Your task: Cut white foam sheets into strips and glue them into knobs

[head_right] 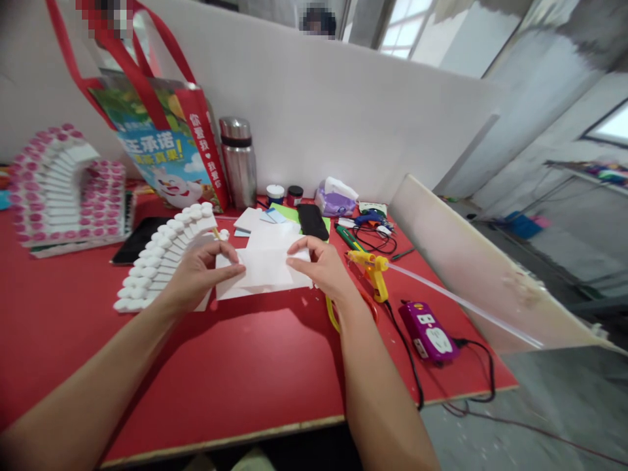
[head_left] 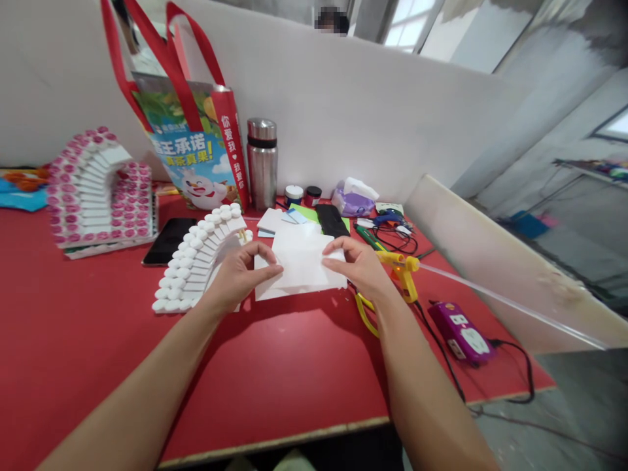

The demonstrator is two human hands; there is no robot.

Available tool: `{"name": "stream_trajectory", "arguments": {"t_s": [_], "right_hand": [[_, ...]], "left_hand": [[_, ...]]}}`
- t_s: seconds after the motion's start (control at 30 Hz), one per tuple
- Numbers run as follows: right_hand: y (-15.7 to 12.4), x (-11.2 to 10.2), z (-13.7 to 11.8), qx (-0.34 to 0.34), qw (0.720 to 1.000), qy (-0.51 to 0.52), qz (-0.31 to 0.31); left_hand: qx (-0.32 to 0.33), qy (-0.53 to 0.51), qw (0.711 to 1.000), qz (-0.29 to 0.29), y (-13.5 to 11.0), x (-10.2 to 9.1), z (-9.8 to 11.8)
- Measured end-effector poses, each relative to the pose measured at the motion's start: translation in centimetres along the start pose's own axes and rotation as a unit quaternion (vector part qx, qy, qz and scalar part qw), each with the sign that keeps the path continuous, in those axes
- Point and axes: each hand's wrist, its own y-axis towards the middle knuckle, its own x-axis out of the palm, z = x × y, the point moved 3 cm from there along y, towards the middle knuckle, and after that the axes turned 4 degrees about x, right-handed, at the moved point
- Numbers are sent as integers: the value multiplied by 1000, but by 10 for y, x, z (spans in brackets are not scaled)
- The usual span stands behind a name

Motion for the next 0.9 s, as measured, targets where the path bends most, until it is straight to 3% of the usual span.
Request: {"name": "stream_trajectory", "arguments": {"t_s": [0.1,0.33,0.5,0.7,0.9], "right_hand": [[2,0,1,5,999,43,-8],[5,12,10,32,986,163,-12],[4,24,12,65,982,175,-18],[8,20,14,73,982,172,-11],[8,21,16,65,984,168,-16]], "left_hand": [[29,48,998,-2,3,1,2],[-3,43,999,3,4,4,-11],[1,38,999,-11,3,9,-10],[3,34,999,-26,2,11,-6],[-70,-24,997,-3,3,10,-11]]}}
